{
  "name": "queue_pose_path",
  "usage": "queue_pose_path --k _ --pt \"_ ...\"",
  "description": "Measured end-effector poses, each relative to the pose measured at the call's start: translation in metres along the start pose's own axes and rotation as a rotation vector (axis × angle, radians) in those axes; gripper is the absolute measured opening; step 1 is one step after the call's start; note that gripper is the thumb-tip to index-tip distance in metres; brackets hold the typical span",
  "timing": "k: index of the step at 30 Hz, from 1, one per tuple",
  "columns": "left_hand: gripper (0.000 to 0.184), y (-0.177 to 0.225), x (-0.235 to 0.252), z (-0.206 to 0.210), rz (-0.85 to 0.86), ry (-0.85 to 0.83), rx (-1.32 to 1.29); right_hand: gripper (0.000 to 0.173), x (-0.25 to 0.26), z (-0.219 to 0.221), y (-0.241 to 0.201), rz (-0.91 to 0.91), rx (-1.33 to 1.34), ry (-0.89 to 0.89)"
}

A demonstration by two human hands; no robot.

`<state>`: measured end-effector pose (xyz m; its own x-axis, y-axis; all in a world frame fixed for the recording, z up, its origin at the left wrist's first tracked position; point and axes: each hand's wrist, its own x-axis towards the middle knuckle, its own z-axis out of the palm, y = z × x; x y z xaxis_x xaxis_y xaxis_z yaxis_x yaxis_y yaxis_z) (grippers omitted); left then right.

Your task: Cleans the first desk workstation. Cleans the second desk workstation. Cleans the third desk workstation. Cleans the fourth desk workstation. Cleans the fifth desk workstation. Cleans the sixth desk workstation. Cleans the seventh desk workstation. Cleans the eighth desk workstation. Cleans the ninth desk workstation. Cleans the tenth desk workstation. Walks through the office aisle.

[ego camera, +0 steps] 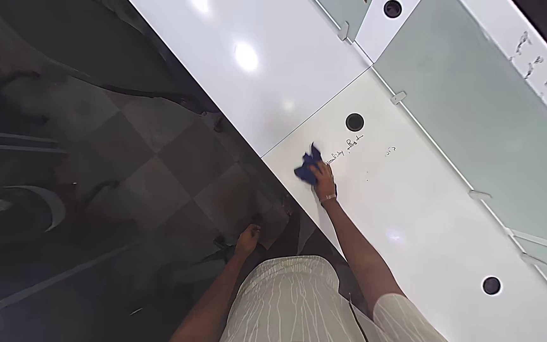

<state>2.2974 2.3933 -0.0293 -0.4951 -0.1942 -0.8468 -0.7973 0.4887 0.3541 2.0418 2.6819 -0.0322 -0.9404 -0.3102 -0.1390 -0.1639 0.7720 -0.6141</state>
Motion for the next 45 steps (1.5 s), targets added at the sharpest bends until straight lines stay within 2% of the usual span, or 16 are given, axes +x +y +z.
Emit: queue_pose_path --k 2,4,8,11,13,16,18,22,25,27,31,34,37,40,42,45 --pt "0.032 -0.003 0.0 -0.005 -0.018 0.017 -0.023 0.053 0.061 0.001 -0.02 0.055 0.008 0.108" --pt "0.031 -0.007 -0.003 -0.009 -0.036 0.042 -0.057 0.058 0.077 0.01 -0.047 0.112 0.018 0.096" --pt "0.031 -0.019 -0.009 -0.01 -0.007 0.047 -0.083 0.054 -0.004 0.042 -0.069 -0.044 0.043 -0.131" --pt "0.031 -0.029 -0.012 -0.013 -0.018 0.022 -0.059 0.052 -0.027 0.021 -0.049 -0.177 0.022 -0.257" --pt "0.031 -0.033 -0.014 -0.016 -0.042 0.019 -0.061 0.048 -0.002 -0.007 -0.024 -0.037 -0.075 -0.2" --pt "0.029 -0.033 -0.013 -0.02 -0.063 0.05 -0.092 0.053 0.049 -0.042 0.02 0.277 -0.148 0.066" --pt "0.029 -0.039 -0.013 -0.02 -0.061 0.052 -0.097 0.057 0.045 -0.043 0.018 0.405 -0.173 0.094" --pt "0.03 -0.042 -0.011 -0.015 -0.06 0.032 -0.093 0.055 -0.054 0.013 -0.025 0.169 -0.181 0.011" --pt "0.03 -0.036 -0.012 -0.013 -0.059 0.022 -0.102 0.055 -0.095 0.02 -0.022 -0.074 -0.133 -0.03" --pt "0.03 -0.028 -0.009 -0.014 -0.041 0.02 -0.084 0.053 -0.067 -0.005 0.001 -0.05 -0.177 -0.047" --pt "0.029 -0.014 -0.004 -0.019 -0.022 0.036 -0.072 0.057 0.042 -0.086 0.057 0.468 -0.302 0.069" --pt "0.027 -0.008 -0.001 -0.02 -0.026 0.071 -0.106 0.061 0.089 -0.104 0.081 0.664 -0.295 0.205" --pt "0.027 0.001 -0.004 -0.015 -0.06 0.08 -0.114 0.06 0.056 -0.074 0.045 0.608 -0.224 0.117" --pt "0.03 0.008 -0.006 -0.013 -0.107 0.019 -0.029 0.057 -0.014 -0.02 0.011 0.231 -0.18 0.058" --pt "0.03 0.021 -0.002 -0.011 -0.113 -0.006 0.016 0.057 -0.024 -0.027 0.024 0.074 -0.162 0.037" --pt "0.032 0.045 0.006 -0.014 -0.104 0.01 0.023 0.057 0.036 -0.086 0.075 0.355 -0.182 0.018"
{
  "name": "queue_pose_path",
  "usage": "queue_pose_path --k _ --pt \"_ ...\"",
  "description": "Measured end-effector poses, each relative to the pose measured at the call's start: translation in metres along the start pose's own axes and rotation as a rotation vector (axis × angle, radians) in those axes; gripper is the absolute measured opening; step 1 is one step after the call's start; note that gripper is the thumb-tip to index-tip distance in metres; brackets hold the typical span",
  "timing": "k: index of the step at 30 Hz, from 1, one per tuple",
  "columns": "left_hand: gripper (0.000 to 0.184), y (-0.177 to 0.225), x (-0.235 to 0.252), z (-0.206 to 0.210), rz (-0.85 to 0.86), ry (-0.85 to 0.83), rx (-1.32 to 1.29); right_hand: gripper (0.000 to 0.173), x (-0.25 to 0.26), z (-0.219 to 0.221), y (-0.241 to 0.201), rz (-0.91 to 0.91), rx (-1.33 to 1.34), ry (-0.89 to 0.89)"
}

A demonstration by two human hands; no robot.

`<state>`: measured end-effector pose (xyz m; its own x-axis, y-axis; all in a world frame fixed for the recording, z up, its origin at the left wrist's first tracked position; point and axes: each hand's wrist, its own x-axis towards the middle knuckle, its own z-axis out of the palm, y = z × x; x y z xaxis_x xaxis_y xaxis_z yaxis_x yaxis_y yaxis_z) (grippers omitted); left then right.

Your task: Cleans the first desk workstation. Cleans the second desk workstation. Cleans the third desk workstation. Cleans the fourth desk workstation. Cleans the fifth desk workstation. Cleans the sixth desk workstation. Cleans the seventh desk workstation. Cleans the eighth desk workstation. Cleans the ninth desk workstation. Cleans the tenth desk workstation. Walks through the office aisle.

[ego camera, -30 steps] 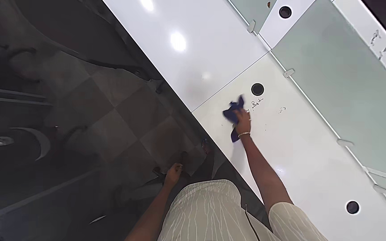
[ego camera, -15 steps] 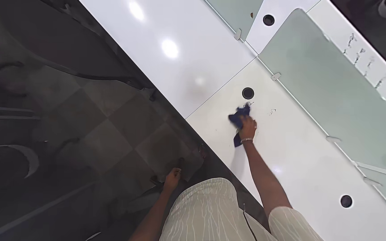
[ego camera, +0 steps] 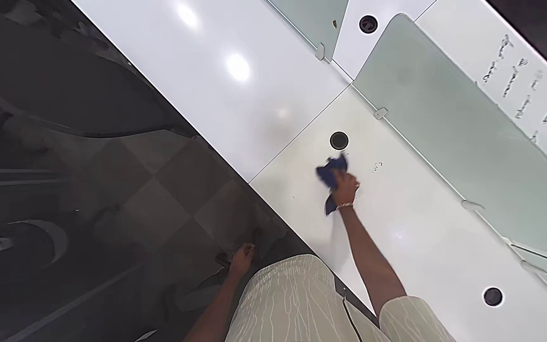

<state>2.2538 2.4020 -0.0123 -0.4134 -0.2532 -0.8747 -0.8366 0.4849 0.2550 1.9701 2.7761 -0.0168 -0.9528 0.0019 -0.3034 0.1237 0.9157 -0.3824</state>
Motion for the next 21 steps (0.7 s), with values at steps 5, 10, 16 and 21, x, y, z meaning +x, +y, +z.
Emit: queue_pose_path --k 5,10,16,21 --pt "0.03 0.038 0.004 0.005 0.01 0.061 -0.065 0.057 0.089 -0.023 0.007 0.391 0.063 0.228" --pt "0.028 0.071 0.005 0.022 0.07 0.033 -0.087 0.057 -0.007 0.034 -0.051 -0.209 0.111 -0.066" --pt "0.029 0.092 0.014 0.015 0.15 0.003 0.024 0.058 0.063 -0.034 0.053 0.019 0.01 0.035" --pt "0.027 0.085 0.015 0.006 0.106 0.036 0.03 0.054 0.069 -0.067 0.13 0.458 0.018 0.274"
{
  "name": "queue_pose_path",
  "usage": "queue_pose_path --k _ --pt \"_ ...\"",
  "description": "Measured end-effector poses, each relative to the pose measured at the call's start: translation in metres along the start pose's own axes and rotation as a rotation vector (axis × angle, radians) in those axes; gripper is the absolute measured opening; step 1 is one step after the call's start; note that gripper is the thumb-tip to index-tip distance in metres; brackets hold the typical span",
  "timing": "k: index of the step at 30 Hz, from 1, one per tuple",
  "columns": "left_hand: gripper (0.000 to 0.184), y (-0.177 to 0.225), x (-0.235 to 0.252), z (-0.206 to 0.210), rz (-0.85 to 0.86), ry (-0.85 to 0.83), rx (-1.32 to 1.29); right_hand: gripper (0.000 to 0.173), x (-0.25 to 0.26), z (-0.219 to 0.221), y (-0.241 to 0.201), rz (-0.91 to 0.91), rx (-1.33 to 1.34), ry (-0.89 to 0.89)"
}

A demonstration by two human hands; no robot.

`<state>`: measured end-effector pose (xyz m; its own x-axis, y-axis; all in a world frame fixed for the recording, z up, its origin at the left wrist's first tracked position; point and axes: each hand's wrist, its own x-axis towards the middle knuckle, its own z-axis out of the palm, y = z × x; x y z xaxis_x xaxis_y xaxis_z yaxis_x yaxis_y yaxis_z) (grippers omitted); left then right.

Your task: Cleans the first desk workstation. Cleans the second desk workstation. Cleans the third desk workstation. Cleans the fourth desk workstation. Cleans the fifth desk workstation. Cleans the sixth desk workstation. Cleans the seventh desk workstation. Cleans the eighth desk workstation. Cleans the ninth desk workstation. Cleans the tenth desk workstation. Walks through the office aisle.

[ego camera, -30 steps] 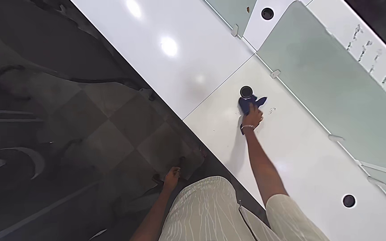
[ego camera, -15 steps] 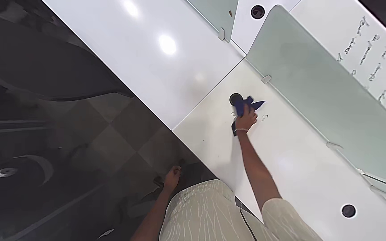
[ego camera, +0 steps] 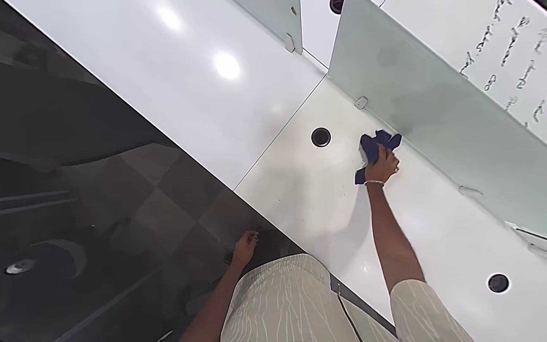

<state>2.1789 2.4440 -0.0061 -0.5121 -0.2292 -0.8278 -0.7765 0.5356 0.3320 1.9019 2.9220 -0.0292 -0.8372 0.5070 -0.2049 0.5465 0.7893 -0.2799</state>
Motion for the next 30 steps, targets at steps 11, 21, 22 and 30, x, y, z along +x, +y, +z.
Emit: queue_pose_path --k 11,21,22,30 --pt "0.029 -0.004 0.007 -0.013 -0.015 -0.04 0.125 0.053 -0.056 -0.004 0.046 -0.354 -0.034 -0.204" --pt "0.027 -0.02 -0.001 -0.014 0.029 -0.009 0.062 0.054 -0.241 0.039 0.024 -0.401 0.069 -0.279" --pt "0.028 -0.024 -0.002 -0.015 0.024 -0.021 0.085 0.054 -0.278 0.046 0.038 -0.526 0.094 -0.258" --pt "0.031 -0.076 0.005 -0.043 0.009 -0.048 0.122 0.053 -0.164 0.015 0.056 0.035 -0.076 -0.004"
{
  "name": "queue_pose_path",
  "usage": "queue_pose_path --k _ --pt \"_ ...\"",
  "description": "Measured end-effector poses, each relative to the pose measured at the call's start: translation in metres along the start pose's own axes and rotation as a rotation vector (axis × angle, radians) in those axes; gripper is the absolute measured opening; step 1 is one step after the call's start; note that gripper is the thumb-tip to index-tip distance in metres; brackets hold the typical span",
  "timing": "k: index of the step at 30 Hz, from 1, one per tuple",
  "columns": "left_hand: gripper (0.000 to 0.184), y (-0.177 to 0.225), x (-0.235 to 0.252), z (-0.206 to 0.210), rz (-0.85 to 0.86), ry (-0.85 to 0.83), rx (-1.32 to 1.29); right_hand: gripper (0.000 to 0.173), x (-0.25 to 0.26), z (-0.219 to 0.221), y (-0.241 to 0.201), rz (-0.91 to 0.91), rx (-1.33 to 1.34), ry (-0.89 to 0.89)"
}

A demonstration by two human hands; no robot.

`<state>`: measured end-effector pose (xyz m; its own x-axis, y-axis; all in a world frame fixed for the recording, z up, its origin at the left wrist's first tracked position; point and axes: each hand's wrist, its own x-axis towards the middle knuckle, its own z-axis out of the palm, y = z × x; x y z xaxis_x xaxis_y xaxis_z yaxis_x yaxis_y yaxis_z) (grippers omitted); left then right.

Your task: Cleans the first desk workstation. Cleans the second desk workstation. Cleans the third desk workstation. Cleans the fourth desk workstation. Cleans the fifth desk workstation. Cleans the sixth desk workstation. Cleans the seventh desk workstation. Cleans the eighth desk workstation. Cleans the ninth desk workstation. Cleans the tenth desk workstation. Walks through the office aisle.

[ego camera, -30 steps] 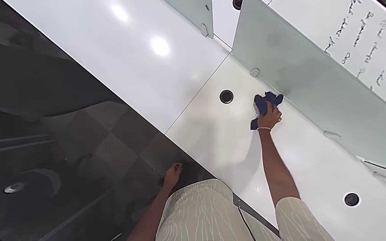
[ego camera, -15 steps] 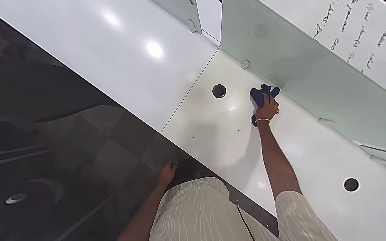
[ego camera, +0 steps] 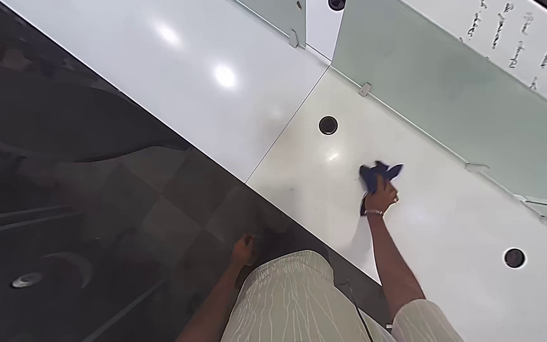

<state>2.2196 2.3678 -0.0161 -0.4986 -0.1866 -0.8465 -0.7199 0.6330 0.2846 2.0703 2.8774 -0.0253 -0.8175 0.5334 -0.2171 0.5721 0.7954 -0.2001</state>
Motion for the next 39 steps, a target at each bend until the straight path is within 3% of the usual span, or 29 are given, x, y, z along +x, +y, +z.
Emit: queue_pose_path --k 2,3,7,9,12,16,18,20,22,24,26,28,31,33,35,37,39 --pt "0.031 -0.013 -0.002 -0.004 -0.012 0.018 -0.057 0.056 0.014 0.006 -0.029 0.174 0.009 0.055" --pt "0.031 -0.019 -0.005 -0.005 -0.012 0.022 -0.076 0.057 -0.005 0.011 -0.044 0.144 0.019 0.014" --pt "0.03 -0.046 -0.014 -0.002 -0.02 -0.006 -0.112 0.055 -0.151 0.056 -0.097 -0.423 0.111 -0.135" --pt "0.03 -0.06 -0.02 0.001 -0.029 -0.016 -0.117 0.062 -0.183 0.073 -0.112 -0.715 0.18 -0.116" --pt "0.029 -0.081 -0.019 0.0 -0.039 0.013 -0.11 0.057 -0.148 0.076 -0.166 -0.856 0.187 -0.184" --pt "0.03 -0.089 -0.022 0.001 -0.096 0.004 -0.099 0.058 -0.058 0.069 -0.285 -0.66 0.154 -0.243" --pt "0.03 -0.086 -0.026 -0.004 -0.112 0.03 -0.117 0.063 -0.042 0.059 -0.314 -0.629 0.163 -0.254" --pt "0.029 -0.083 -0.031 -0.009 -0.094 0.062 -0.123 0.062 -0.062 0.058 -0.297 -0.611 0.147 -0.333" --pt "0.03 -0.079 -0.031 -0.003 -0.078 0.069 -0.14 0.058 -0.113 0.059 -0.248 -0.681 0.121 -0.419" --pt "0.03 -0.08 -0.03 0.004 -0.091 0.073 -0.155 0.058 -0.16 0.064 -0.192 -0.871 0.124 -0.452" --pt "0.031 -0.078 -0.032 0.01 -0.116 0.062 -0.158 0.059 -0.158 0.064 -0.16 -1.044 0.132 -0.404" --pt "0.03 -0.07 -0.033 0.014 -0.122 0.052 -0.142 0.058 -0.106 0.049 -0.163 -0.953 0.085 -0.44" --pt "0.031 -0.053 -0.032 0.019 -0.134 0.055 -0.124 0.058 0.018 0.021 -0.182 -0.49 0.025 -0.277" --pt "0.031 -0.042 -0.037 0.021 -0.135 0.075 -0.145 0.058 0.074 0.01 -0.178 -0.207 0.018 -0.134" --pt "0.03 -0.025 -0.04 0.018 -0.124 0.116 -0.189 0.058 0.083 0.014 -0.168 -0.056 0.06 0.004" --pt "0.029 -0.008 -0.042 0.021 -0.116 0.145 -0.258 0.057 0.057 0.027 -0.172 0.0 0.119 0.1" --pt "0.028 -0.001 -0.047 0.028 -0.126 0.162 -0.316 0.055 0.003 0.038 -0.185 -0.099 0.146 -0.002"
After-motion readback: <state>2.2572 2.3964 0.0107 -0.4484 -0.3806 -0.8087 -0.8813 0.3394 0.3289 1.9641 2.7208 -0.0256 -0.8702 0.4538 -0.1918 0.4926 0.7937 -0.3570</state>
